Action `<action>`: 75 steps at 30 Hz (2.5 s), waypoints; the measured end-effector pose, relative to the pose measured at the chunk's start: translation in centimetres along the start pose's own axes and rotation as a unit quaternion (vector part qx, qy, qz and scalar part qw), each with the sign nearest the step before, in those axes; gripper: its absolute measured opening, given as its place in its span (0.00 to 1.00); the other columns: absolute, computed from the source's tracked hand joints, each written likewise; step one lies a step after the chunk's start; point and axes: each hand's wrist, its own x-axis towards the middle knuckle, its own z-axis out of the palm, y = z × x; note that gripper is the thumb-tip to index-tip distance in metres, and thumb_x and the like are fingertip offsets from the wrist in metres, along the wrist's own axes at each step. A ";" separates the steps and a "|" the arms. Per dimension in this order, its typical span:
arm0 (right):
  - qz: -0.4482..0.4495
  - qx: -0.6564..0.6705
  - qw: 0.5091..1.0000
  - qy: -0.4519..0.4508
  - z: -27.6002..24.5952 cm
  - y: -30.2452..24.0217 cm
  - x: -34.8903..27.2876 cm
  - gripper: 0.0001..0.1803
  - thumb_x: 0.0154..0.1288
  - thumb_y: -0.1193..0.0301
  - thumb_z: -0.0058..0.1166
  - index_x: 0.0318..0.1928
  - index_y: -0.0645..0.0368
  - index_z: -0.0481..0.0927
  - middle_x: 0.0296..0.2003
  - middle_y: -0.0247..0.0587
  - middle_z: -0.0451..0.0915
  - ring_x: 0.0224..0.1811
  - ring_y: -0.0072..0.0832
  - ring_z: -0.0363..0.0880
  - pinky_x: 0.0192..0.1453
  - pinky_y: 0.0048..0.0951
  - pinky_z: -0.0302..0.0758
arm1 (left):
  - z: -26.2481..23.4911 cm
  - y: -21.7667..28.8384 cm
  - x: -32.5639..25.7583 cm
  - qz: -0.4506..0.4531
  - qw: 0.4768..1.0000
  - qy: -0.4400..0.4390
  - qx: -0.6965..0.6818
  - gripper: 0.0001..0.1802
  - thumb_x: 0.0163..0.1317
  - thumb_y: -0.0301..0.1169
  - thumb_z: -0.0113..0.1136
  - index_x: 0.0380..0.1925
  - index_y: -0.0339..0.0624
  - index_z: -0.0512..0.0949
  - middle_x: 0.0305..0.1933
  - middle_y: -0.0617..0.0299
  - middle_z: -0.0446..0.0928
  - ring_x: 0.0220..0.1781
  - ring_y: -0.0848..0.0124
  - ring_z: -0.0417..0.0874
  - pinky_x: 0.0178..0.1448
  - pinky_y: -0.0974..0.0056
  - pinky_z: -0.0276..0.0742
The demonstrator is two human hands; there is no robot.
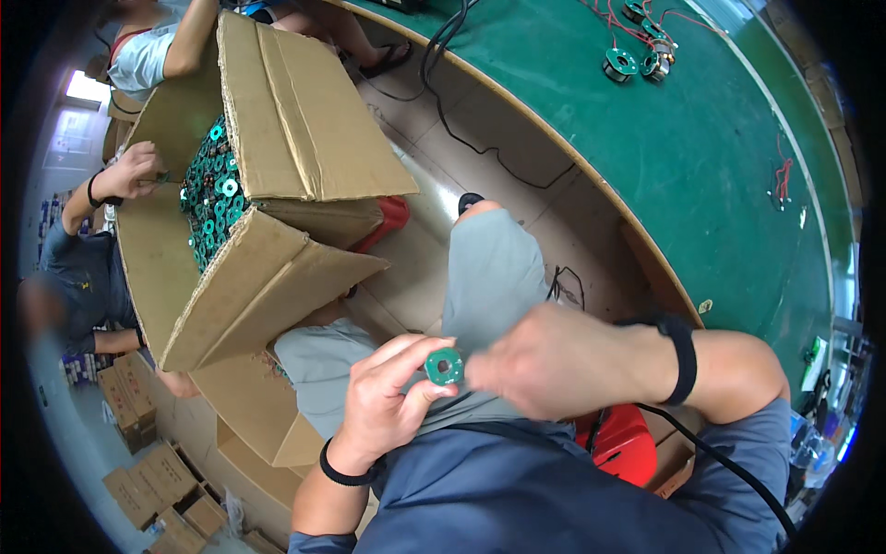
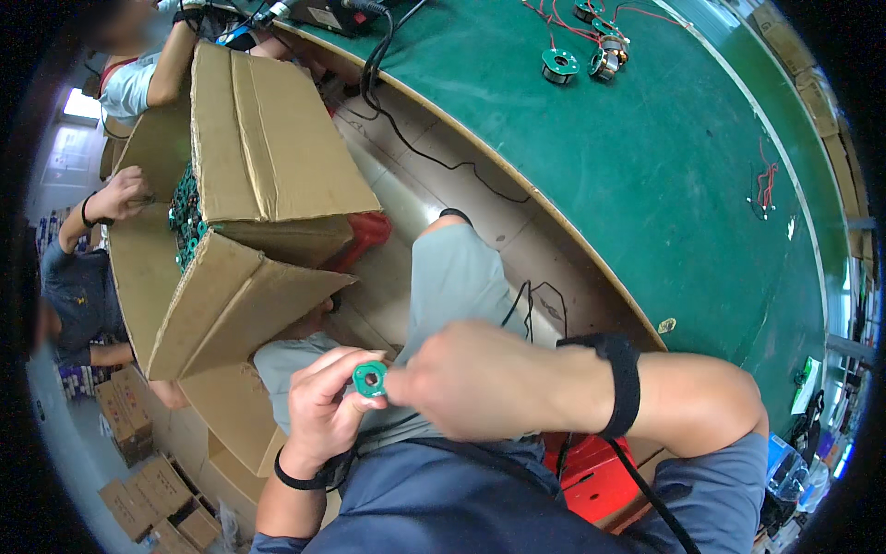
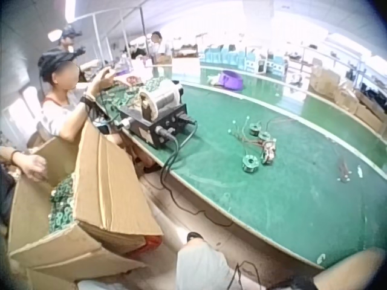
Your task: The person assembles small green electronic components by threading copper wires onto electronic boards and soldering them with a soldering iron.
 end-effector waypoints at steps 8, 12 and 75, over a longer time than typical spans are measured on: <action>0.022 -0.024 0.998 0.053 -0.3 0.3 0.0 0.03 0.54 0.74 0.56 0.29 0.61 0.78 0.18 0.52 0.78 0.23 0.49 0.82 0.29 0.46 0.78 | 0.0 0.2 0.3 -0.006 1.000 -0.018 0.015 0.22 0.51 0.26 0.75 0.48 0.37 0.82 0.39 0.54 0.83 0.38 0.60 0.85 0.43 0.63 0.80; -0.018 0.013 1.000 0.020 0.1 0.0 0.0 0.04 0.52 0.75 0.57 0.29 0.62 0.78 0.18 0.53 0.78 0.22 0.49 0.81 0.27 0.47 0.77 | 0.2 -0.1 0.1 0.014 1.000 -0.005 0.004 0.21 0.52 0.26 0.74 0.48 0.37 0.82 0.39 0.54 0.84 0.37 0.60 0.85 0.43 0.63 0.80; 0.042 0.022 0.991 0.123 -0.3 2.1 -0.6 0.05 0.66 0.74 0.59 0.40 0.62 0.84 0.31 0.48 0.84 0.31 0.45 0.84 0.35 0.40 0.81 | 1.4 -1.5 1.4 -0.194 0.911 -0.018 -0.363 0.20 0.66 0.18 0.61 0.58 0.37 0.74 0.48 0.62 0.80 0.46 0.77 0.83 0.49 0.73 0.79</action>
